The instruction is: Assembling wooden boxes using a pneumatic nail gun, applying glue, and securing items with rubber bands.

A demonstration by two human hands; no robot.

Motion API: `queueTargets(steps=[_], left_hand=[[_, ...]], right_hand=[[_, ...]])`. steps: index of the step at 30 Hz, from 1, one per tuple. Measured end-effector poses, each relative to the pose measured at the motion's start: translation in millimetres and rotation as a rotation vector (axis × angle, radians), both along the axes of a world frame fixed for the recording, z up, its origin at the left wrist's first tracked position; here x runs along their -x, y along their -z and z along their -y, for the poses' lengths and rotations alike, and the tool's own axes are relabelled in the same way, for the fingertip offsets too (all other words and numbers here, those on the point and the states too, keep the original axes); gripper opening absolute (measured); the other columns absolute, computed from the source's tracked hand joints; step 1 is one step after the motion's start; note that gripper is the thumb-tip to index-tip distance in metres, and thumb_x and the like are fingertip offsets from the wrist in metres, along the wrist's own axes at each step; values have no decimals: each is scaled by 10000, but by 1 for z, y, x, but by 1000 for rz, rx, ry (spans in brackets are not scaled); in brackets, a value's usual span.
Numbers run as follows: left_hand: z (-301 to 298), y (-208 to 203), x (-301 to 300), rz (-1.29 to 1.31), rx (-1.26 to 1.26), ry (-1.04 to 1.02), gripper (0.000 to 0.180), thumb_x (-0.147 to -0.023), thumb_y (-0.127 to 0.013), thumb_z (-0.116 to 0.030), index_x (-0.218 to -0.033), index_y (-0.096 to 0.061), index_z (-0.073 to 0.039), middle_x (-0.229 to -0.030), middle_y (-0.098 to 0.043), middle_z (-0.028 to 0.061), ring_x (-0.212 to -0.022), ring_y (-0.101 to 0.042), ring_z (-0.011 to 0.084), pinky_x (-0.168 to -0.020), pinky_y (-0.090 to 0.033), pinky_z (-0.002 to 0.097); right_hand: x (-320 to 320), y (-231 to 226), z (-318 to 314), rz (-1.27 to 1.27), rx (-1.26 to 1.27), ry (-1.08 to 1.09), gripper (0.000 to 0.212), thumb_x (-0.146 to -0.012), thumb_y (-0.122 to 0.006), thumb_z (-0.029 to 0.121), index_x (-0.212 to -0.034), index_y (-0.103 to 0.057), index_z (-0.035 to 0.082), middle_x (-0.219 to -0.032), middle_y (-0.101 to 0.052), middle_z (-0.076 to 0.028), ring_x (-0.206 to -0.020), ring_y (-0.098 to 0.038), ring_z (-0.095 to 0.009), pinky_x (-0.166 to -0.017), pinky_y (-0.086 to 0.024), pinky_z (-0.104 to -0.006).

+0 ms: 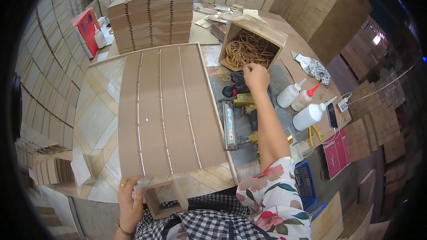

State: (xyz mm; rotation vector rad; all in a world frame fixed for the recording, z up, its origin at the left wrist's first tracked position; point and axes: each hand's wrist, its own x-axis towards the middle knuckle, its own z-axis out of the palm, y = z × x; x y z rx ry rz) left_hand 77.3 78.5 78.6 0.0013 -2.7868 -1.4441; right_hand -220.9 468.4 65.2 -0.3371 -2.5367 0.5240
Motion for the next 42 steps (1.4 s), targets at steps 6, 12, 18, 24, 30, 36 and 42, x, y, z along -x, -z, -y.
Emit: queueTargets(steps=[6, 12, 18, 24, 30, 36, 42], left_hand=[[-15, -30, 18, -314, -90, 106, 433, -755, -683, -105, -1140, -535, 29, -1027, -564, 191, -898, -560, 317, -770, -462, 365], [-48, -47, 23, 7, -577, 284, 288, -799, -651, -103, -1044, -551, 12, -787, -614, 117, -634, -600, 210, -551, -469, 305], [-5, -10, -54, -370, 20, 75, 198, -667, -648, 48, -851, -598, -5, -663, -534, 101, -579, -537, 255, -534, -450, 331], [16, 27, -60, -341, 104, 27, 567, -650, -638, 16, -1198, -494, 4, -1182, -510, 185, -1058, -534, 333, -880, -466, 380], [25, 42, -19, -186, -244, 305, 693, -676, -590, -22, -1328, -355, -8, -1353, -425, 202, -1299, -375, 322, -1071, -295, 392], [15, 53, 13, -133, -528, 59, 397, -723, -481, 79, -1113, -491, 2, -944, -673, 97, -936, -637, 189, -870, -479, 288], [28, 60, 19, 414, -789, 104, 355, -738, -524, 94, -1070, -605, -1, -1007, -616, 80, -922, -577, 128, -782, -472, 245]], right_hand=[[-119, -58, 100, 152, 577, -700, 128, -859, -539, 77, -851, -630, -13, -650, -586, -5, -576, -542, -67, -539, -440, -224], [-240, -67, 169, 139, 493, -1074, 98, -789, -627, 38, -885, -645, 31, -684, -617, -99, -617, -620, -174, -533, -473, -280], [-306, -43, 148, 244, 79, -920, 199, -693, -652, -15, -869, -575, 36, -620, -582, -78, -540, -597, -240, -504, -454, -322], [-310, -9, 139, 317, 117, -873, 309, -706, -615, -34, -1007, -559, 7, -898, -626, -159, -754, -636, -313, -641, -511, -377], [-278, 11, 151, 286, 332, -1168, 524, -759, -450, -67, -1280, -402, -45, -1284, -506, -217, -1201, -499, -331, -1023, -373, -370], [-249, 49, 167, 274, 886, -956, 315, -790, -396, -98, -1052, -561, -37, -1005, -640, -150, -953, -613, -204, -852, -468, -302], [-235, 38, 169, 356, 737, -1106, 331, -784, -382, -115, -994, -623, -28, -983, -654, -164, -906, -640, -235, -811, -491, -295]])
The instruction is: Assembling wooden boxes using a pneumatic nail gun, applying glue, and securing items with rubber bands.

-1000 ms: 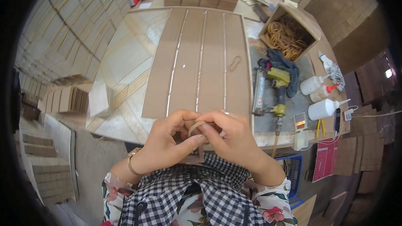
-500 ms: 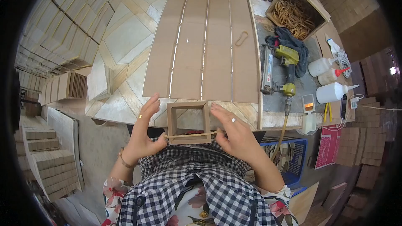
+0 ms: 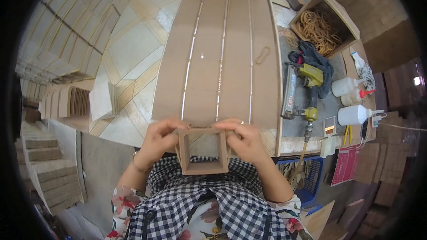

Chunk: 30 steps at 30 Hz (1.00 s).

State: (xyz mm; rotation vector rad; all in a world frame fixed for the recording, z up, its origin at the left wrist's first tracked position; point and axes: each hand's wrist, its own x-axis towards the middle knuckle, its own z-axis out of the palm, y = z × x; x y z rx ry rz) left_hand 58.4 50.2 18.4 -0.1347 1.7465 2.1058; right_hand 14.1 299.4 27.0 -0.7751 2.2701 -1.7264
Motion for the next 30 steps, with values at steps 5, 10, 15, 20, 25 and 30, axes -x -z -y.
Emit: queueTargets(steps=[5, 10, 15, 20, 25, 30], left_hand=[[-3, -10, -34, -444, 317, 221, 1120, -480, -897, -310, -1389, -296, -51, -1368, -373, 161, -1267, -375, 337, -1069, -294, 409], [10, -29, -36, -357, 413, 83, 1090, -461, -889, -259, -1360, -319, -22, -1325, -400, 134, -1245, -402, 279, -1053, -309, 376], [22, -41, 35, -568, 479, -732, 973, -627, -808, -195, -1375, -229, 38, -1321, -376, 169, -1248, -386, 267, -1050, -316, 387], [36, -5, 141, -469, 861, -1163, 1022, -667, -810, -255, -1368, -169, 123, -1389, -256, 284, -1298, -279, 377, -1091, -224, 447], [72, 28, 180, -417, 955, -1321, 1117, -651, -815, -318, -1374, -104, 150, -1440, -169, 301, -1362, -167, 368, -1127, -132, 423], [14, -18, 84, -544, 790, -838, 476, -854, -618, -126, -1271, -461, 41, -1266, -513, 168, -1167, -492, 248, -1017, -351, 368]], right_hand=[[-28, 6, 10, 56, -48, 102, 350, -885, -410, 9, -1211, -535, -5, -1146, -605, -151, -1065, -577, -250, -935, -427, -330], [0, -6, -13, 427, 394, 87, 406, -961, -465, 283, -1211, -529, -30, -1204, -574, -145, -1122, -545, -233, -927, -437, -350], [59, -15, -55, 153, 169, 637, 227, -909, -563, 141, -1071, -595, -15, -946, -636, -52, -847, -590, -114, -757, -459, -244], [115, -22, -73, -99, -290, 678, 206, -835, -615, 180, -929, -642, -1, -831, -665, -144, -771, -647, -201, -712, -491, -308], [173, -31, -113, -306, -634, 800, 173, -790, -602, 163, -866, -651, 15, -839, -658, -180, -825, -629, -346, -747, -489, -421], [168, -42, -119, -248, -825, 531, 226, -810, -592, 229, -795, -648, 10, -773, -641, -200, -776, -625, -371, -707, -487, -443]])
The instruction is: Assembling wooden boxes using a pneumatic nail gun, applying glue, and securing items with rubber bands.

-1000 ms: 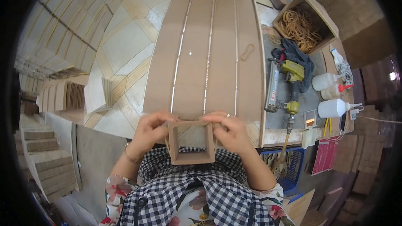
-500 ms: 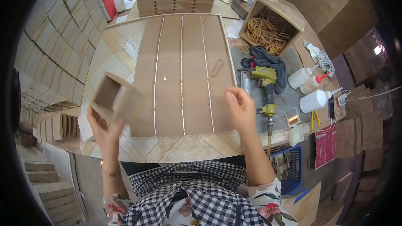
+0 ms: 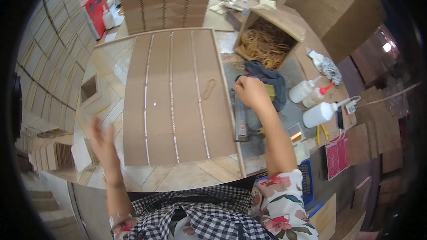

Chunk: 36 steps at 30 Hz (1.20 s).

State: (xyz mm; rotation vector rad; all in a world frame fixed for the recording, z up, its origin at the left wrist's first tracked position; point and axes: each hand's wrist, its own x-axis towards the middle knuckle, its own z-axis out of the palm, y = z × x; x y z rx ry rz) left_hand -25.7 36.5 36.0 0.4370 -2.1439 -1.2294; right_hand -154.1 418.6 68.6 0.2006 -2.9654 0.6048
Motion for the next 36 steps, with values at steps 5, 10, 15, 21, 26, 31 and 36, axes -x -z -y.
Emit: queueTargets(steps=[5, 10, 15, 21, 26, 31, 36], left_hand=[[-35, 0, -125, 505, -1213, 273, 355, -904, -551, -118, -1194, -476, 72, -1081, -601, 193, -953, -624, 280, -815, -526, 345], [-40, 3, -117, 126, -1454, 108, 460, -915, -523, -120, -1294, -344, 72, -1255, -477, 234, -1169, -499, 311, -1008, -418, 386], [-45, 14, -120, -1, -1571, 47, 367, -917, -522, -134, -1227, -436, 42, -1151, -541, 154, -1069, -537, 250, -983, -411, 369], [-36, 30, -104, 10, -1458, 244, 254, -928, -528, -191, -1156, -509, -80, -1028, -585, 63, -955, -561, 199, -901, -437, 371], [-45, 20, -62, 110, -1468, 246, 319, -927, -534, -199, -1207, -480, -56, -1125, -575, 74, -1009, -585, 220, -830, -508, 369], [-53, 26, -63, 109, -1286, 102, 342, -911, -555, -154, -1221, -471, -37, -1158, -563, 83, -977, -604, 205, -768, -548, 350], [-55, 36, -83, 35, -753, 171, 244, -914, -567, -138, -1105, -555, 13, -1043, -584, 54, -922, -559, 126, -766, -473, 266]], right_hand=[[-130, -8, 68, 662, 590, -17, 237, -908, -562, 215, -840, -650, 6, -710, -653, -85, -629, -624, -145, -549, -488, -281], [-208, 29, 85, 953, 1479, 364, 266, -931, -514, 118, -1133, -529, -54, -1013, -632, -168, -853, -653, -266, -754, -549, -340], [-220, 42, 111, 626, 1985, 550, 337, -931, -509, 111, -1212, -431, -57, -1179, -536, -219, -1110, -547, -329, -965, -457, -424], [-211, 50, 119, 601, 2021, 528, 324, -925, -543, 199, -1170, -457, 6, -1129, -544, -157, -1104, -531, -310, -961, -430, -448], [-176, 58, 131, 635, 1983, 540, 298, -912, -559, 201, -1151, -503, 34, -1085, -590, -123, -979, -602, -289, -839, -516, -432], [-185, 58, 152, 422, 1798, 550, 256, -891, -563, 107, -1126, -526, 11, -1009, -628, -113, -800, -654, -231, -677, -575, -373], [-205, 66, 158, 181, 1243, 391, 146, -876, -570, 74, -969, -605, -34, -947, -637, -101, -801, -635, -181, -648, -514, -287]])
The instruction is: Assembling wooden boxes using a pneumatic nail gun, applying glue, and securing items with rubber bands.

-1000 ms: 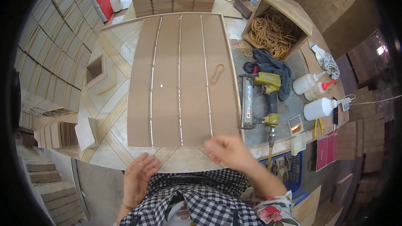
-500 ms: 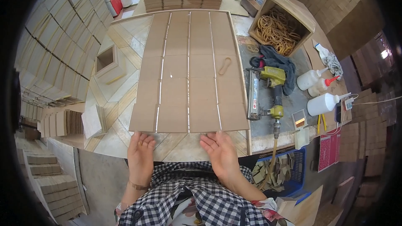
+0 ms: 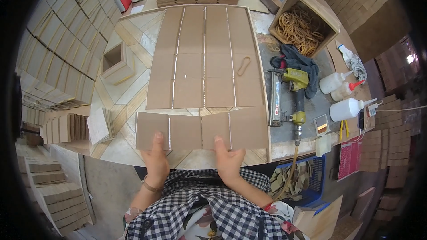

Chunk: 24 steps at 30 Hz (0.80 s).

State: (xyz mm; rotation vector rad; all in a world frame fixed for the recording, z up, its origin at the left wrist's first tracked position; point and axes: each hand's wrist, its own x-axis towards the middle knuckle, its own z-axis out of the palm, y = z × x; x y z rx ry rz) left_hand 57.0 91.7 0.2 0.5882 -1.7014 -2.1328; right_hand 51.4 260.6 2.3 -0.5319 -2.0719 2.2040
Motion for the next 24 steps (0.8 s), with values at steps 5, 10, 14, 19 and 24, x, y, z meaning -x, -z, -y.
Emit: queueTargets(steps=[5, 10, 14, 19, 24], left_hand=[[-23, -11, -5, -45, 63, -17, 166, -896, -589, -88, -1012, -585, 29, -941, -604, 40, -855, -542, 102, -714, -446, 241], [-32, -3, -8, 35, 178, 91, 127, -905, -563, -87, -902, -604, 33, -793, -596, 17, -706, -525, 88, -625, -445, 243], [-33, -9, -7, 24, 225, 159, 162, -917, -552, -111, -940, -595, 44, -813, -597, 25, -722, -525, 92, -608, -441, 244], [-31, -7, -7, 24, 139, 65, 187, -927, -544, -137, -968, -586, 41, -841, -586, 28, -754, -514, 92, -606, -438, 241], [-32, 1, -13, 87, 66, 153, 185, -932, -533, -141, -961, -583, 35, -820, -582, 31, -729, -516, 110, -609, -445, 265]], right_hand=[[5, -17, -6, -283, -388, -125, 172, -862, -599, 76, -976, -589, -53, -947, -624, -96, -819, -597, -147, -697, -473, -264], [-2, -44, -38, -196, -214, -230, 237, -878, -594, 85, -1073, -540, -39, -992, -599, -105, -927, -586, -166, -797, -484, -297], [-6, -25, -45, -130, -277, -150, 220, -915, -524, 70, -1092, -495, -57, -986, -606, -127, -869, -630, -182, -700, -561, -296], [-7, -23, -48, -190, -189, -7, 202, -927, -488, 65, -1083, -497, -63, -960, -605, -137, -781, -648, -190, -644, -588, -309], [-13, -20, -43, -141, -55, 44, 214, -936, -477, 92, -1076, -506, -68, -947, -617, -147, -775, -655, -203, -635, -587, -308]])
